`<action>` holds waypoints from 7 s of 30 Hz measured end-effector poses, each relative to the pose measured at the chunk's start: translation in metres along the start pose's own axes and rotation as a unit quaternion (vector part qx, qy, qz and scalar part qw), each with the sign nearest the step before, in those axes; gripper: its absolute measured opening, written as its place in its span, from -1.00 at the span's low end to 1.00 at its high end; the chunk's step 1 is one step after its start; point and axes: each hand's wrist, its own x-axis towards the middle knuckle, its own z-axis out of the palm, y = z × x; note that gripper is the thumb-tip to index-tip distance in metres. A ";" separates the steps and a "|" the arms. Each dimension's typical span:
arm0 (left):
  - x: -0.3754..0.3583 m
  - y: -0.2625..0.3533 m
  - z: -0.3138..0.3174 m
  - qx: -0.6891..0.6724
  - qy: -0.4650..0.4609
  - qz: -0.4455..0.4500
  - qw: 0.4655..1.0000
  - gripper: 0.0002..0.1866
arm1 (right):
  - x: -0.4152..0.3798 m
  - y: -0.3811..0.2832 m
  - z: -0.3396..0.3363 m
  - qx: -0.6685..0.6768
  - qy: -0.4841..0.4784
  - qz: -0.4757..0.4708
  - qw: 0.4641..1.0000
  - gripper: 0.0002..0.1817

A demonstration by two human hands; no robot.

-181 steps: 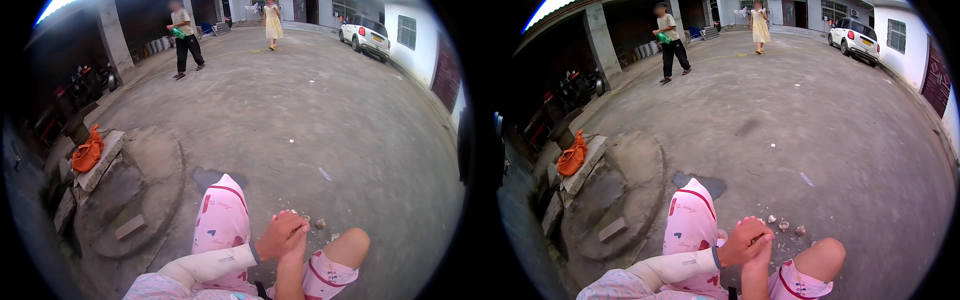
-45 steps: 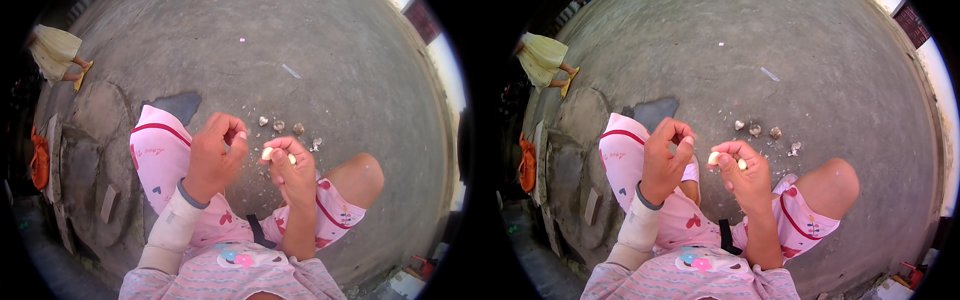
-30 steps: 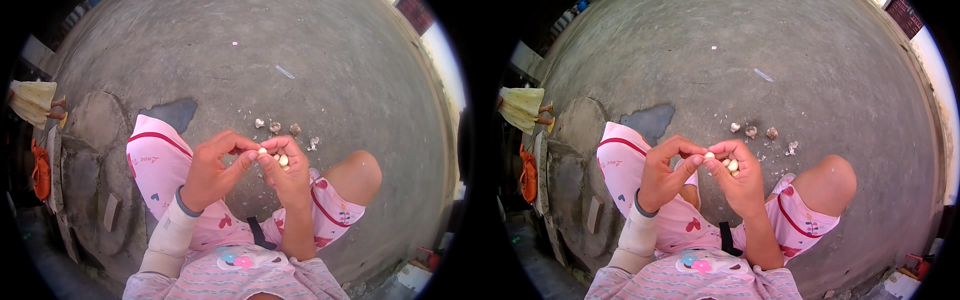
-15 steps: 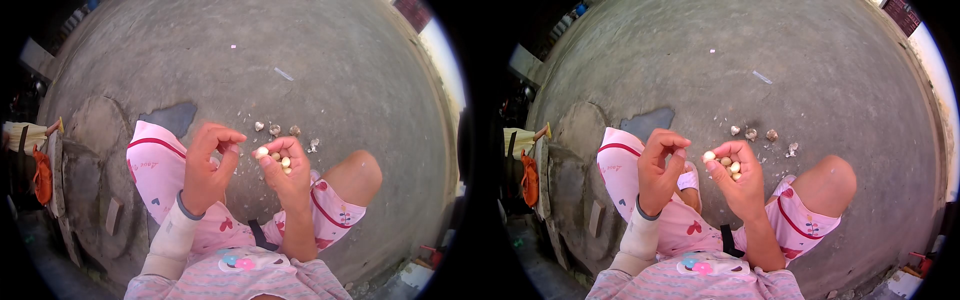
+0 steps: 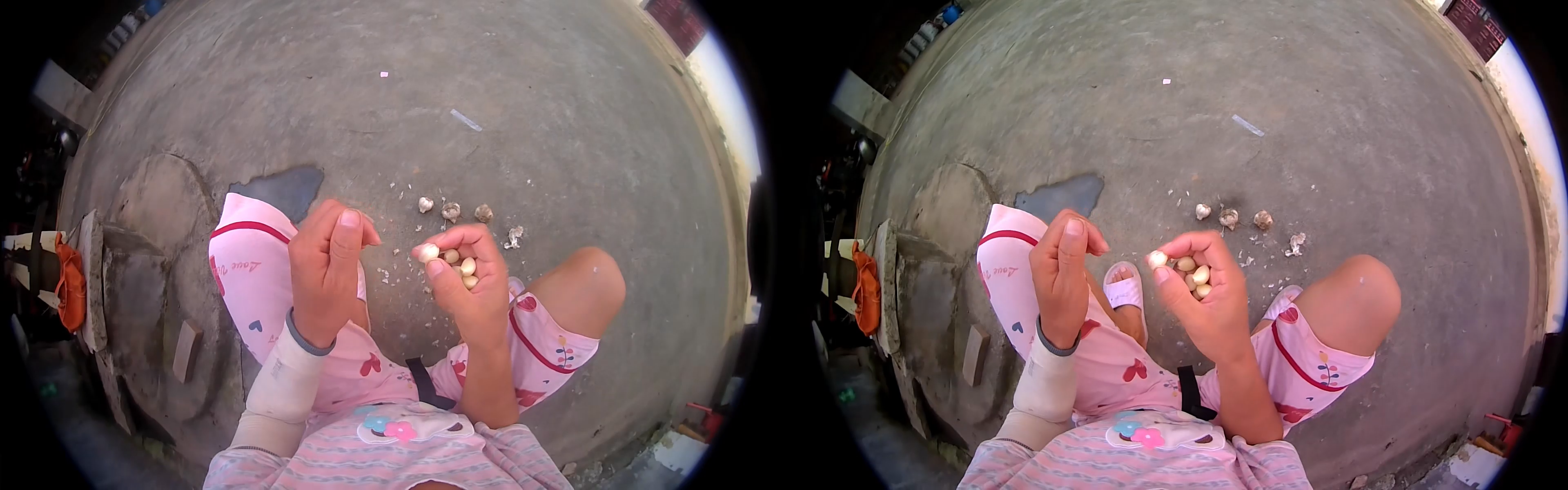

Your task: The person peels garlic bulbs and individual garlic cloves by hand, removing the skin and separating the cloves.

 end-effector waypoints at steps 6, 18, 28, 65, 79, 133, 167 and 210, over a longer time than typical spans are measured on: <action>-0.001 0.004 0.007 0.040 -0.046 0.105 0.993 -0.99 | 0.003 0.002 -0.001 0.048 -0.009 0.021 0.999 -0.79; -0.001 0.012 0.003 0.075 -0.099 0.035 0.992 -0.89 | 0.003 0.005 0.000 -0.016 0.012 0.010 1.000 -0.76; 0.002 0.009 -0.002 0.069 -0.152 -0.055 0.984 -0.90 | 0.005 0.008 0.001 -0.237 0.022 -0.155 0.959 -0.75; -0.002 0.007 0.004 0.000 -0.131 -0.024 0.991 -0.85 | 0.002 0.004 0.002 -0.040 0.042 -0.018 0.998 -0.75; -0.001 0.007 -0.002 -0.016 -0.151 -0.104 0.983 -0.89 | 0.002 0.004 -0.001 -0.150 0.012 -0.060 0.987 -0.75; -0.001 0.011 0.002 -0.012 -0.141 -0.097 0.985 -0.88 | 0.000 0.003 0.003 -0.073 0.055 -0.027 0.995 -0.78; -0.001 -0.001 0.010 -0.026 -0.045 -0.010 0.999 -0.94 | 0.007 0.003 -0.003 0.208 -0.020 0.101 0.973 -0.72; -0.001 0.000 0.007 0.016 -0.055 -0.029 0.998 -0.92 | 0.002 -0.001 -0.001 0.021 0.026 0.035 0.999 -0.74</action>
